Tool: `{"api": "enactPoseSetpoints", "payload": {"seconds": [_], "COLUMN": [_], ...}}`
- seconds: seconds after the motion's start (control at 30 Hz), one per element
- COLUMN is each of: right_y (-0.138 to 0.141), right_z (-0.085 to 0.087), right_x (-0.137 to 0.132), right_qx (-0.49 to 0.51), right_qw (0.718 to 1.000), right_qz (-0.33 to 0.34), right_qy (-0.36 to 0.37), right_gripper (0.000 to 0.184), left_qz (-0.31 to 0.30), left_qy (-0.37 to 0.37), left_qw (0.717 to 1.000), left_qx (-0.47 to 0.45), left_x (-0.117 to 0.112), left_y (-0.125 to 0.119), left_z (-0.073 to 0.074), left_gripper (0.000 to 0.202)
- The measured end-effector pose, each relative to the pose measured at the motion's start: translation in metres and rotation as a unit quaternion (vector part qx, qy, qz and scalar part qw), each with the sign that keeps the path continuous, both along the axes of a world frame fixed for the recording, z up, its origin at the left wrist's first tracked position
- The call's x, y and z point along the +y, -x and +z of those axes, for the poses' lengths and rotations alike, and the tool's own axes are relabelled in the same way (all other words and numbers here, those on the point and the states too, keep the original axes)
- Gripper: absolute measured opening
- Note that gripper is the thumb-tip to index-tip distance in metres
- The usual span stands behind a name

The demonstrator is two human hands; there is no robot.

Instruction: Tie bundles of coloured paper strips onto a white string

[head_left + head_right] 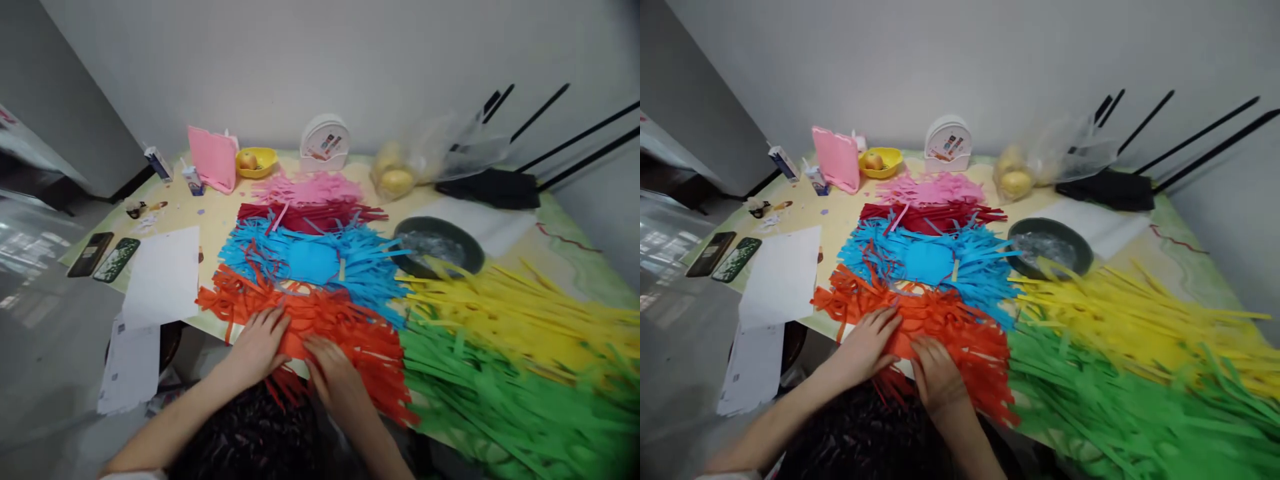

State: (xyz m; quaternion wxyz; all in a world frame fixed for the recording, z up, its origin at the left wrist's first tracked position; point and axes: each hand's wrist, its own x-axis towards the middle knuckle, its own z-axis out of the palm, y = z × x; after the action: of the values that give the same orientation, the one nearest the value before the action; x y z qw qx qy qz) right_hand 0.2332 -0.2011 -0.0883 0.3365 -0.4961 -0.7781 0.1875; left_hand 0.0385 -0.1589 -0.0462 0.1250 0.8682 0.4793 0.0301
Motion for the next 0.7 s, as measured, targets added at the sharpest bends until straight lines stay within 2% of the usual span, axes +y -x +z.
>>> {"api": "enactPoseSetpoints", "payload": {"seconds": [0.03,0.1,0.17,0.27,0.43,0.57,0.7], "right_y": [-0.001,-0.005,-0.009,-0.011,-0.004,0.000,0.000], "right_z": [-0.005,-0.010,-0.011,-0.005,0.001,-0.002,-0.011], "right_x": [0.002,0.004,0.005,0.005,0.005,0.007,0.003], "right_qx": [-0.012,-0.028,-0.037,-0.048,-0.067,-0.084,-0.069], "right_qw": [1.000,0.998,0.997,0.996,0.994,0.993,0.993], "right_qz": [-0.013,-0.051,-0.073,-0.067,-0.073,-0.087,-0.096], "right_qy": [-0.005,-0.006,0.003,0.023,0.034,0.005,-0.015], "right_gripper": [0.030,0.031,0.032,0.037,0.024,0.030,0.037], "left_qz": [0.010,0.022,0.018,-0.001,-0.007,0.003,-0.015], "left_qy": [0.003,0.011,0.015,0.012,-0.010,0.024,0.072], "left_qw": [1.000,1.000,1.000,1.000,1.000,0.999,0.986], "left_qx": [0.003,0.003,0.000,-0.005,-0.009,-0.036,-0.149], "left_x": [0.002,0.006,0.009,0.014,0.022,0.028,0.020], "left_y": [0.008,0.022,0.035,0.050,0.071,0.086,0.107], "left_z": [-0.004,-0.007,-0.005,-0.003,0.000,0.006,0.010], "left_gripper": [0.077,0.084,0.078,0.062,0.044,0.041,0.045]}}
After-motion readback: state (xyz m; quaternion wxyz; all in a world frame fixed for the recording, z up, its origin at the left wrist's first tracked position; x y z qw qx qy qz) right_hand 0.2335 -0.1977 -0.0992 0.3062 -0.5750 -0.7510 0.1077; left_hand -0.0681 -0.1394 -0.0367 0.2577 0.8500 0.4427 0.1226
